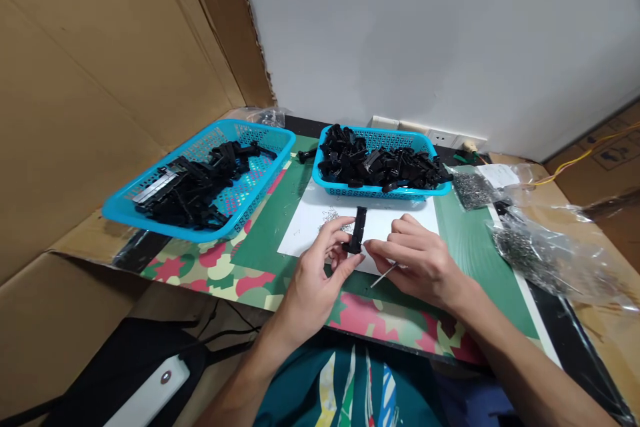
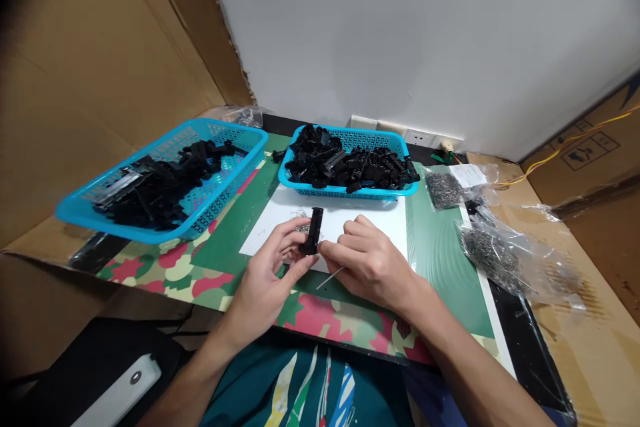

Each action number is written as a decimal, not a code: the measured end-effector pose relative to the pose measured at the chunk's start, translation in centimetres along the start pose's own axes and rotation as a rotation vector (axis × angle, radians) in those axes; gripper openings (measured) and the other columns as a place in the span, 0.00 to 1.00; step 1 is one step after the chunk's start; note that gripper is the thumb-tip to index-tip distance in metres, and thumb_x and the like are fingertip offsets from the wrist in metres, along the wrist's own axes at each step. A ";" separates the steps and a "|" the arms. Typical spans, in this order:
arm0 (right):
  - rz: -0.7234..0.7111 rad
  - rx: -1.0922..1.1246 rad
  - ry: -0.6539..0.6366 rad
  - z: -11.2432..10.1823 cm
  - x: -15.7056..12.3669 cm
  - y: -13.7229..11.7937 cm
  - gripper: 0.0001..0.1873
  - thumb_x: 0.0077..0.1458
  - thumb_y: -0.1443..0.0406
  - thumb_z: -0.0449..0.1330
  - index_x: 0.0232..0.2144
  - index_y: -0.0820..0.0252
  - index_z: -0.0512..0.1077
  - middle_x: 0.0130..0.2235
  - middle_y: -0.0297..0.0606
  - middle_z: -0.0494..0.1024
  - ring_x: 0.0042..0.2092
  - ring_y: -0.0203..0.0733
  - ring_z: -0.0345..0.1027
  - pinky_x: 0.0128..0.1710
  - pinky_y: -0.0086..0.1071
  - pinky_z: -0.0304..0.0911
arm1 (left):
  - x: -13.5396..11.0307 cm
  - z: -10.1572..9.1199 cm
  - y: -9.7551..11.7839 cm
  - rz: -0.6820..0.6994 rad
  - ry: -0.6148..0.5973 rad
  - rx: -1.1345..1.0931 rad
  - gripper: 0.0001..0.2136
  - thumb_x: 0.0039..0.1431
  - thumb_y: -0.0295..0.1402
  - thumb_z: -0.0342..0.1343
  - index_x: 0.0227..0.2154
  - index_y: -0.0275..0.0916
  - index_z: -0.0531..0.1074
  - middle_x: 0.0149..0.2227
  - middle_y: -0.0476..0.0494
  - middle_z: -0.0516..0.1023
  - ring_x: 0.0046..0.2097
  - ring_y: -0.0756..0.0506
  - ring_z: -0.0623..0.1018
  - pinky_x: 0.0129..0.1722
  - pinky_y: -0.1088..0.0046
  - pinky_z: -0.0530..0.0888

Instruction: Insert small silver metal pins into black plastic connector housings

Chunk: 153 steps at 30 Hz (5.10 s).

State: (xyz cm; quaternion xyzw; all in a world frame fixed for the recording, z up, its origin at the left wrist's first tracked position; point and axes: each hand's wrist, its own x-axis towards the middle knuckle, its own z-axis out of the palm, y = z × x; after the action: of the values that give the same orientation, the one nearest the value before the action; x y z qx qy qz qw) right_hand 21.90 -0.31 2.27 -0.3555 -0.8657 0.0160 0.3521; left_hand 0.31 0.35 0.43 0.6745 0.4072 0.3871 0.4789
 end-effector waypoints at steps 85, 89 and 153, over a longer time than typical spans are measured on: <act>-0.020 0.378 0.051 -1.8 0.1 -1.4 0.13 0.64 0.75 0.62 0.48 0.60 0.78 0.21 0.28 0.70 0.21 0.33 0.56 0.25 0.34 0.50 | -0.8 -0.1 0.6 0.442 0.237 0.105 0.08 0.56 0.28 0.74 0.33 0.39 0.79 0.30 0.49 0.85 0.30 0.48 0.84 0.30 0.77 0.82; -0.043 0.403 0.016 -1.8 0.2 -1.3 0.13 0.66 0.73 0.61 0.50 0.60 0.79 0.21 0.28 0.71 0.21 0.34 0.58 0.25 0.35 0.51 | -0.9 -0.1 0.3 0.416 0.190 0.063 0.05 0.59 0.28 0.71 0.34 0.40 0.80 0.32 0.48 0.86 0.31 0.48 0.86 0.31 0.77 0.85; 0.540 0.414 0.159 1.8 0.4 -1.8 0.04 0.60 0.67 0.69 0.31 0.58 0.81 0.31 0.35 0.86 0.29 0.39 0.82 0.32 0.27 0.77 | 0.0 0.6 0.0 0.282 -0.029 0.510 0.05 0.63 0.22 0.63 0.36 0.37 0.76 0.34 0.46 0.78 0.40 0.42 0.77 0.40 0.66 0.72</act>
State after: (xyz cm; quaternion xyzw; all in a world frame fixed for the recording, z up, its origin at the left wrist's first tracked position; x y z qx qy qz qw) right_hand 19.45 -1.03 1.61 -0.4928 -0.6887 0.2563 0.4660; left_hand 0.82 0.14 0.28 0.8287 0.3867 0.3251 0.2409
